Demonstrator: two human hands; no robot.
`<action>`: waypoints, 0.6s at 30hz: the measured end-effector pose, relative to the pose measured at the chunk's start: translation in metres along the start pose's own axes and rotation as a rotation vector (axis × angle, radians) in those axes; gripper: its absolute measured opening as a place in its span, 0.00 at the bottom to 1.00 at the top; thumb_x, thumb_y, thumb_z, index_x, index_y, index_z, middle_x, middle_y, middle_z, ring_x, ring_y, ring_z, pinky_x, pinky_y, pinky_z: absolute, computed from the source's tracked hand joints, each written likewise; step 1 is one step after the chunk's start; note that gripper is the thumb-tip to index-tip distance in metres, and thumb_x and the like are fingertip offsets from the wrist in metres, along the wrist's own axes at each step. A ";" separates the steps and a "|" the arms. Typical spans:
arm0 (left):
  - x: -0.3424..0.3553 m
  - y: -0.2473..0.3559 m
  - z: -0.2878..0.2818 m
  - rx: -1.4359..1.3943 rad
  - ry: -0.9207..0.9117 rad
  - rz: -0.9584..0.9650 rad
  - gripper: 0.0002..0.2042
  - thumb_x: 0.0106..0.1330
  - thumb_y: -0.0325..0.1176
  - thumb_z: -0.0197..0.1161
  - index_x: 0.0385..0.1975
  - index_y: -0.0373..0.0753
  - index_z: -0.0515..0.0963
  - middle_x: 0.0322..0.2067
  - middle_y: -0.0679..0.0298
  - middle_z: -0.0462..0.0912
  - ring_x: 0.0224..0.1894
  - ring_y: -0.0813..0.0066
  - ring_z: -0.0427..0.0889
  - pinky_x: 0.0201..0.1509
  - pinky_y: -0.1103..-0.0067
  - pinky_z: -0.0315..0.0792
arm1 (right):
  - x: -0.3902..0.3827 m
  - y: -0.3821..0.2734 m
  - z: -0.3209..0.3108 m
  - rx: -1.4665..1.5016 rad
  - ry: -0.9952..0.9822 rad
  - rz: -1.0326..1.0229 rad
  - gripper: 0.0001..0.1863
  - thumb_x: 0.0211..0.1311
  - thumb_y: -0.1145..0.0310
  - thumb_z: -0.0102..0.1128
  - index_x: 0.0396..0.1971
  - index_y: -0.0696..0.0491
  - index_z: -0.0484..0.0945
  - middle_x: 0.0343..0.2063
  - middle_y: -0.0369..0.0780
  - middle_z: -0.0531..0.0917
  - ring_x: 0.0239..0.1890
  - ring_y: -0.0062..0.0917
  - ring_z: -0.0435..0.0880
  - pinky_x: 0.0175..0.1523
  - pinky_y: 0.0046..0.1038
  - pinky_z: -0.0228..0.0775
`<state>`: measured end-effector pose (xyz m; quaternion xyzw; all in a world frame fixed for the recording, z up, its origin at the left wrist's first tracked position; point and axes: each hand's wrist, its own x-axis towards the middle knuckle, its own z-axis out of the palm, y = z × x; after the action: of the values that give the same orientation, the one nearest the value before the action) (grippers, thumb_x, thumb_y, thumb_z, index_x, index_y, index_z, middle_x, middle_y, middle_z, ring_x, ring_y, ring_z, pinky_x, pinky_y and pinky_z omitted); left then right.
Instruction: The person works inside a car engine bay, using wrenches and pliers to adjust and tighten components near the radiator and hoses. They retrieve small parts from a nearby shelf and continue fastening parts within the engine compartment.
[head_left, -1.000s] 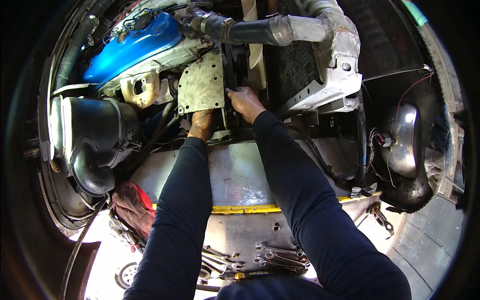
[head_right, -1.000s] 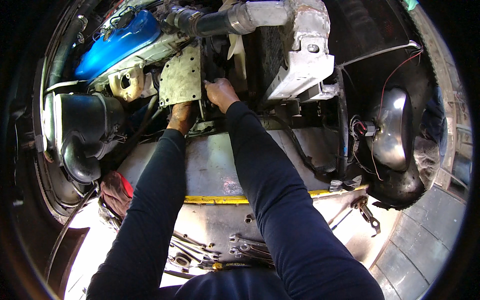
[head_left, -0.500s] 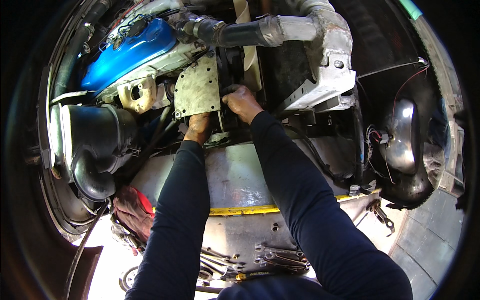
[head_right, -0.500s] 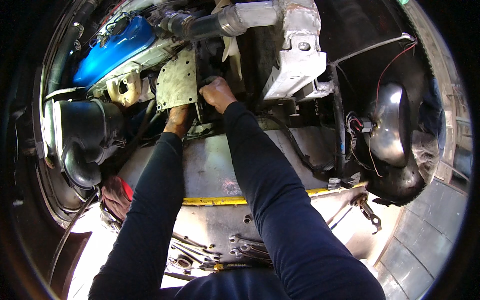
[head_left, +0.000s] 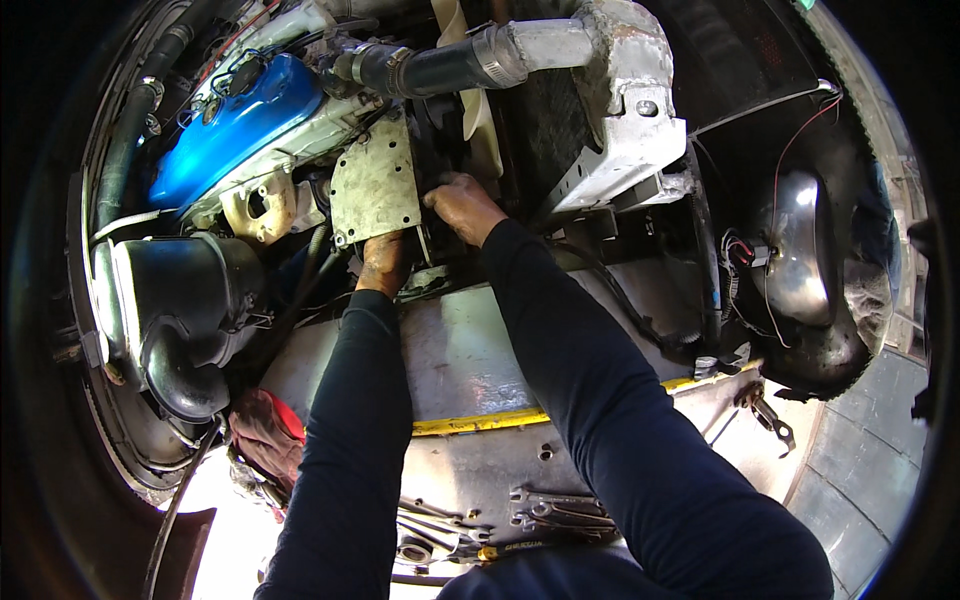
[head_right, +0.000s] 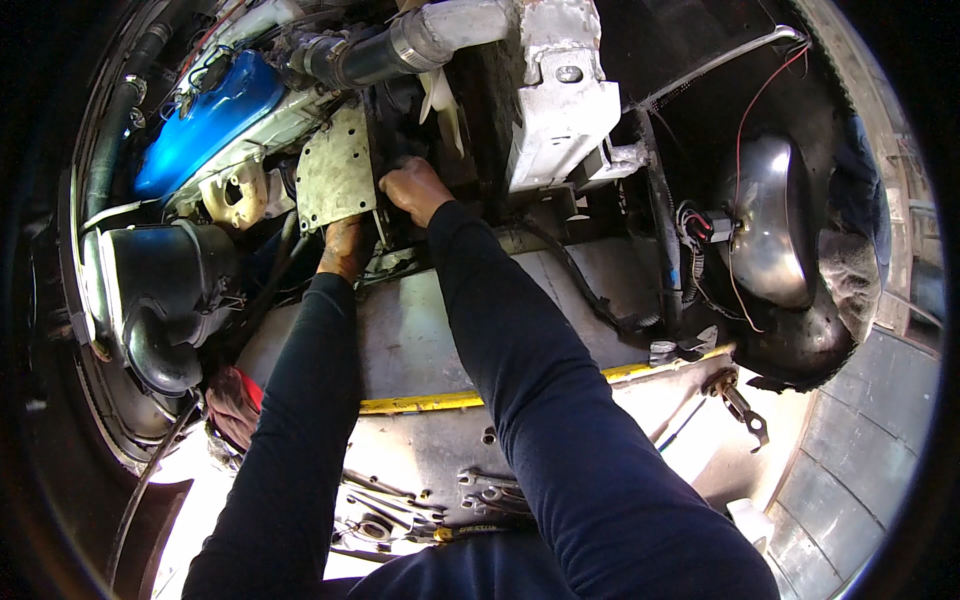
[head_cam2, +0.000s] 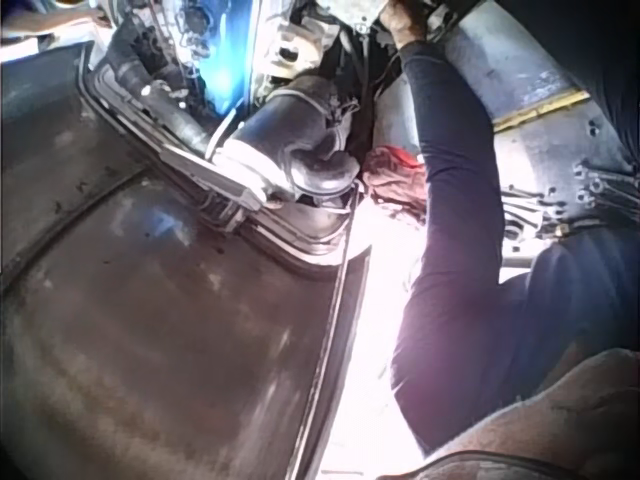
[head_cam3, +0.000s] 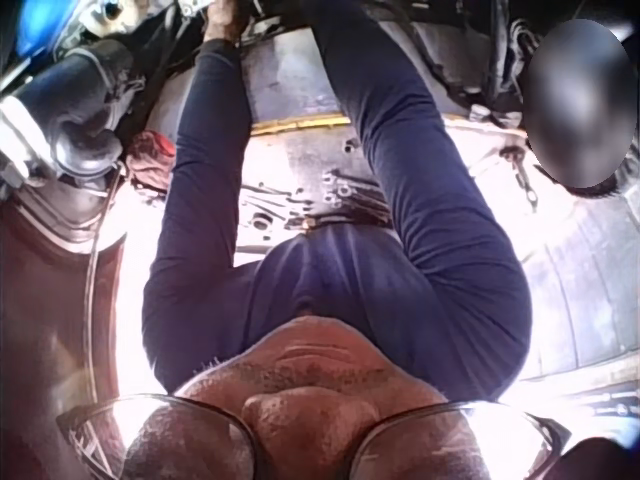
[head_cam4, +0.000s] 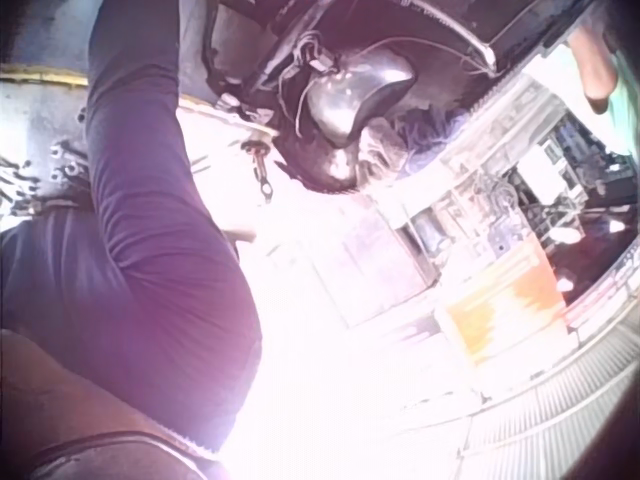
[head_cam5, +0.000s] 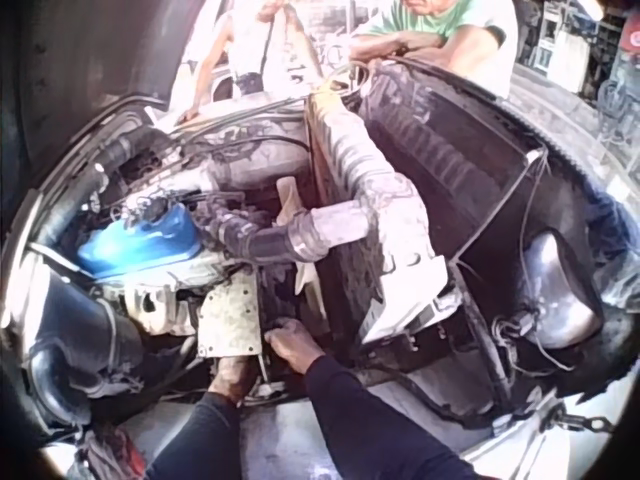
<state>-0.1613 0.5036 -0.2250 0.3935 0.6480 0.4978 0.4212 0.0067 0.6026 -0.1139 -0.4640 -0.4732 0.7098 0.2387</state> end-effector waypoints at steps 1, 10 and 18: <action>0.001 -0.004 -0.001 0.114 -0.008 0.051 0.24 0.71 0.28 0.60 0.67 0.41 0.71 0.62 0.59 0.76 0.63 0.61 0.73 0.64 0.70 0.69 | 0.000 -0.004 0.000 -0.080 0.023 0.088 0.19 0.60 0.64 0.64 0.42 0.66 0.81 0.37 0.53 0.84 0.41 0.37 0.83 0.47 0.34 0.74; -0.004 0.006 0.004 0.035 -0.074 0.034 0.22 0.70 0.26 0.59 0.65 0.40 0.72 0.58 0.60 0.78 0.57 0.67 0.76 0.60 0.73 0.72 | 0.018 0.023 -0.005 -0.104 0.049 -0.176 0.17 0.64 0.63 0.63 0.40 0.65 0.81 0.24 0.46 0.83 0.23 0.32 0.80 0.31 0.37 0.71; -0.007 0.022 0.015 -0.250 -0.004 -0.093 0.21 0.76 0.42 0.59 0.62 0.37 0.75 0.53 0.64 0.81 0.52 0.72 0.78 0.55 0.75 0.73 | 0.034 0.044 -0.005 -0.228 0.130 -0.056 0.14 0.64 0.67 0.63 0.42 0.63 0.81 0.26 0.41 0.82 0.22 0.28 0.78 0.30 0.32 0.70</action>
<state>-0.1434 0.5062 -0.2051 0.3086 0.5977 0.5539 0.4906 -0.0001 0.6114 -0.1685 -0.5199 -0.5471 0.6128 0.2343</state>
